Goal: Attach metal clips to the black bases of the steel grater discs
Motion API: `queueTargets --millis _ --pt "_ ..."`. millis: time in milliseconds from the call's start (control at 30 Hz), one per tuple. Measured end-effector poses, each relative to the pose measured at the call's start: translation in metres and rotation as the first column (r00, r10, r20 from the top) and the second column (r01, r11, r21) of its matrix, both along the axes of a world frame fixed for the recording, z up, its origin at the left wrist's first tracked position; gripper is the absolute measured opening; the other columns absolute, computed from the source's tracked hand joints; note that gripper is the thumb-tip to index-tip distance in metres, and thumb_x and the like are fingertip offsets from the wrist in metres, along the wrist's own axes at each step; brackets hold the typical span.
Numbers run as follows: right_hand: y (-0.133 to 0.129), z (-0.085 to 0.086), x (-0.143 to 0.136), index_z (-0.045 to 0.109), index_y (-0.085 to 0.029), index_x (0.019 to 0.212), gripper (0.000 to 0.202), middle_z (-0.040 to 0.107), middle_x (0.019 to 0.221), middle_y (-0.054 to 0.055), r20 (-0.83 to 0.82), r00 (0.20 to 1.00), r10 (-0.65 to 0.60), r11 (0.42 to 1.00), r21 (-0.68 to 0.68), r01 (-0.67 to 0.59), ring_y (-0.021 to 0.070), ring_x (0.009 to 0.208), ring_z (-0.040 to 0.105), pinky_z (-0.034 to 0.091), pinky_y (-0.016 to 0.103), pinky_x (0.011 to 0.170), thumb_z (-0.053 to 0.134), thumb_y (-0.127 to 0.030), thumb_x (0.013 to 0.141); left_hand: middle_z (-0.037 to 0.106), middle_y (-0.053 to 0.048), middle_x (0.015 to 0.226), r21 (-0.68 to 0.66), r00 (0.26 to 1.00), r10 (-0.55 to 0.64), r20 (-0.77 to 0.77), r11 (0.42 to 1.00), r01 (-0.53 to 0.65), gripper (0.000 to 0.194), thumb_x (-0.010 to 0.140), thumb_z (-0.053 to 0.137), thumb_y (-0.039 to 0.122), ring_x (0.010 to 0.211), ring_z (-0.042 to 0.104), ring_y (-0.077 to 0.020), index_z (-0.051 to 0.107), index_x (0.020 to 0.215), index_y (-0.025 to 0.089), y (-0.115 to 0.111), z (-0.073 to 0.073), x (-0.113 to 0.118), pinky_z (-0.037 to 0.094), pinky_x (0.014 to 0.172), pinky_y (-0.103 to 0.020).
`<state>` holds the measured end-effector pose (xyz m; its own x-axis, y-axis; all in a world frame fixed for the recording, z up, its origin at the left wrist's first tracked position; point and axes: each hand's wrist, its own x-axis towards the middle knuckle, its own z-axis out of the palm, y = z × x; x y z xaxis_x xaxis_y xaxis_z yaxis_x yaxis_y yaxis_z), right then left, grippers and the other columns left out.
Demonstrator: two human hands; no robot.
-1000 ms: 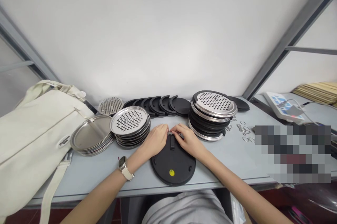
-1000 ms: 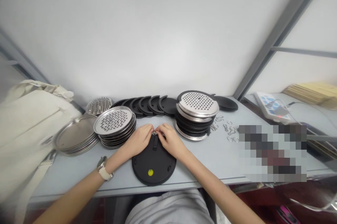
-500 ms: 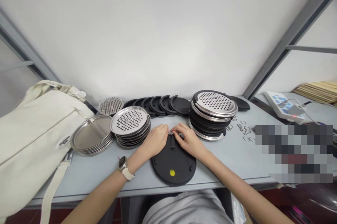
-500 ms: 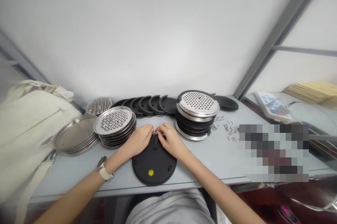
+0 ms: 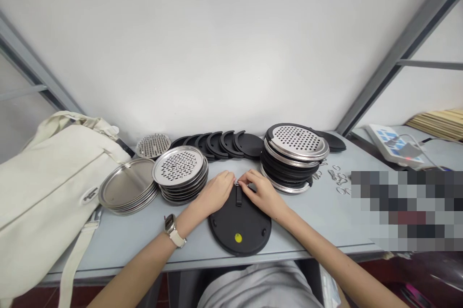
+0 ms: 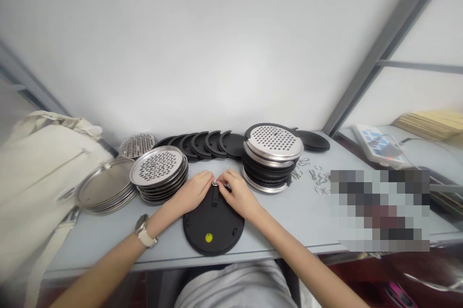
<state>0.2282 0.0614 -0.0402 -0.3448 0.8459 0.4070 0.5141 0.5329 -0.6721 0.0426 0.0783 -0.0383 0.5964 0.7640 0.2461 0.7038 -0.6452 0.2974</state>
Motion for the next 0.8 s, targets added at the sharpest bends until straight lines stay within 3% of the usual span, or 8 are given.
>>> queueTargets --millis 200,533,700,800 --pt "-0.005 0.0 0.0 0.059 -0.02 0.082 0.014 0.055 0.081 0.002 -0.025 1.0 -0.012 1.0 -0.012 0.012 0.018 0.078 0.056 0.045 0.031 0.074 0.051 -0.014 0.092 0.053 -0.003 0.088 -0.033 0.991 -0.135 -0.004 0.99 0.135 0.022 0.103 0.03 0.018 0.082 0.056 -0.0178 0.048 0.09 0.019 0.006 -0.001 -0.002 0.048 0.076 -0.031" --pt "-0.041 -0.007 0.009 0.055 -0.021 0.083 0.013 0.055 0.08 0.002 -0.106 0.988 -0.108 0.993 -0.061 0.102 0.0183 0.076 0.054 0.043 0.03 0.073 0.048 -0.019 0.094 0.061 -0.001 0.091 -0.053 0.928 -0.366 -0.069 0.93 0.363 0.016 0.102 0.041 0.021 0.09 0.059 -0.0156 0.056 0.097 0.02 0.007 0.021 0.0 0.046 0.084 -0.026" --pt "-0.042 -0.008 0.011 0.055 -0.02 0.085 0.013 0.055 0.076 0.001 -0.109 0.984 -0.144 0.984 -0.116 0.131 0.0172 0.07 0.052 0.041 0.029 0.067 0.047 -0.022 0.095 0.062 -0.007 0.095 0.009 0.955 -0.275 -0.11 0.961 0.278 0.023 0.102 0.035 0.016 0.094 0.06 -0.0223 0.058 0.101 0.016 0.001 0.03 0.004 0.046 0.088 -0.038" --pt "-0.04 -0.008 0.011 0.054 -0.02 0.089 0.012 0.055 0.074 0.0 -0.13 0.979 -0.156 0.981 -0.134 0.139 0.0168 0.069 0.052 0.041 0.028 0.066 0.045 -0.024 0.096 0.063 -0.01 0.103 0.025 0.975 -0.197 -0.101 0.979 0.201 0.026 0.104 0.032 0.022 0.1 0.06 -0.0232 0.056 0.112 0.015 -0.017 0.035 0.003 0.047 0.09 -0.038"
